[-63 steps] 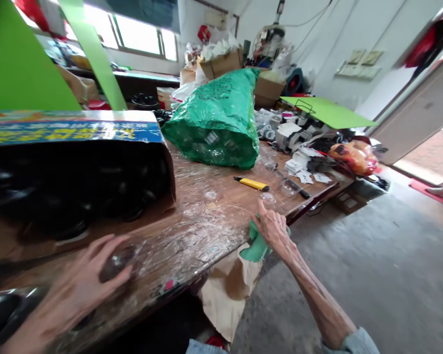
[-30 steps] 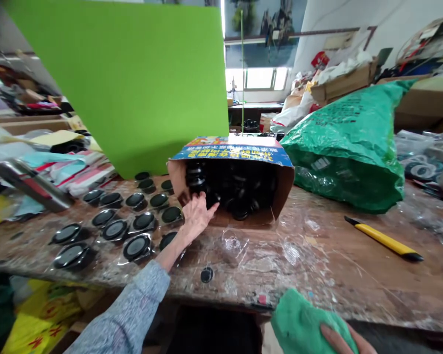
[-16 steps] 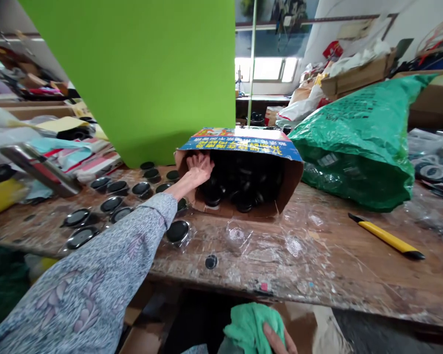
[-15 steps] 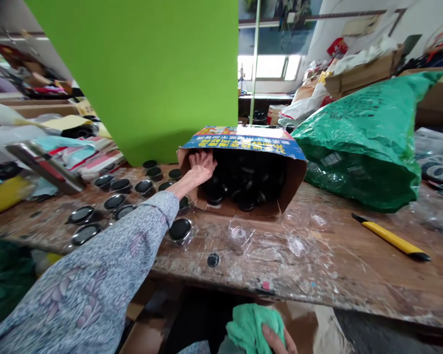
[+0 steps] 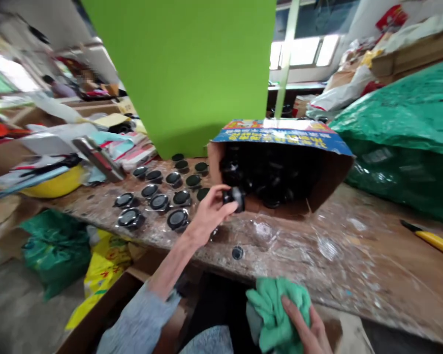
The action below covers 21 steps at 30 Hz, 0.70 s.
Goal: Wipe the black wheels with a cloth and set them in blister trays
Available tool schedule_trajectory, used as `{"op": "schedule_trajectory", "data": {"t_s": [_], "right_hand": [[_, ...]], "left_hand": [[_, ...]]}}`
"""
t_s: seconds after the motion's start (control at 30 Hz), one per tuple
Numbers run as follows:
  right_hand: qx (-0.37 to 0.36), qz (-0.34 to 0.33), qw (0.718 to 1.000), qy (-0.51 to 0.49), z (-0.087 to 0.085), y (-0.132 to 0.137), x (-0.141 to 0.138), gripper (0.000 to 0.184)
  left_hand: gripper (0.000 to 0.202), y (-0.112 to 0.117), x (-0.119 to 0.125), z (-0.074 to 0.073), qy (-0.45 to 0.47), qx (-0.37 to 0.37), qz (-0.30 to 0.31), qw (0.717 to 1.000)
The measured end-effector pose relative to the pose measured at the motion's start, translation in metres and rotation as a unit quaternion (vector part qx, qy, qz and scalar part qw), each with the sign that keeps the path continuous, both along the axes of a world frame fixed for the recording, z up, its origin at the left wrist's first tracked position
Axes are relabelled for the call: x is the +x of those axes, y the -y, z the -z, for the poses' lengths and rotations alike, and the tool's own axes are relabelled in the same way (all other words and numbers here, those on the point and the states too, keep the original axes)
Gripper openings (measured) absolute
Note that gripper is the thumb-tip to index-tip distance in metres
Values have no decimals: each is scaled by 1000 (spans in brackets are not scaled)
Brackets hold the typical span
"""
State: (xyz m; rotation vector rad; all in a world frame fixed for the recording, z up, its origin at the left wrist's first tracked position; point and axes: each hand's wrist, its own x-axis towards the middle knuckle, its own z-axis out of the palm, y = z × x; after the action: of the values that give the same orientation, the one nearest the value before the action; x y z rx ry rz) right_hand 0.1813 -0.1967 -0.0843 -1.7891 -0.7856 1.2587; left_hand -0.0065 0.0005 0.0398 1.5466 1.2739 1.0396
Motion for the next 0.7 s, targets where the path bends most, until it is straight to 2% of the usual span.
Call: {"op": "schedule_trajectory", "data": {"t_s": [0.07,0.1,0.13,0.2,0.27,0.33,0.43,0.53,0.63,0.7], "right_hand": [[43,29,999,4,-26,-9,-9,46],[82,39,996,23,-38,-15,-15,37],[158,34,984,71,-49,-21,-21,30],[301,-43,937,173,-65,-33,-35,26],[381,-132,883,240,-74,-44,-48,32],[387,-182,867,254,-77,-54,-55,31],[345,-230,883,218,-79,-67,-52,16],[324,-245,893,192,-84,-71,-47,14],[365,-234,879,199,-91,-66,-53,30],[368,-250,876,189,-96,-62,-59,31]], "left_hand": [[45,36,-14,14,99,-107,35,989],[49,50,-20,21,125,-135,49,982],[52,61,-23,26,137,-148,65,977],[56,75,-28,33,128,-156,107,974],[54,80,-33,33,81,-140,147,976],[52,79,-40,30,17,-119,182,976],[50,73,-55,27,-25,-152,231,961],[49,71,-64,30,38,-217,244,945],[51,75,-63,36,94,-233,229,941],[48,78,-61,38,104,-245,240,934]]}}
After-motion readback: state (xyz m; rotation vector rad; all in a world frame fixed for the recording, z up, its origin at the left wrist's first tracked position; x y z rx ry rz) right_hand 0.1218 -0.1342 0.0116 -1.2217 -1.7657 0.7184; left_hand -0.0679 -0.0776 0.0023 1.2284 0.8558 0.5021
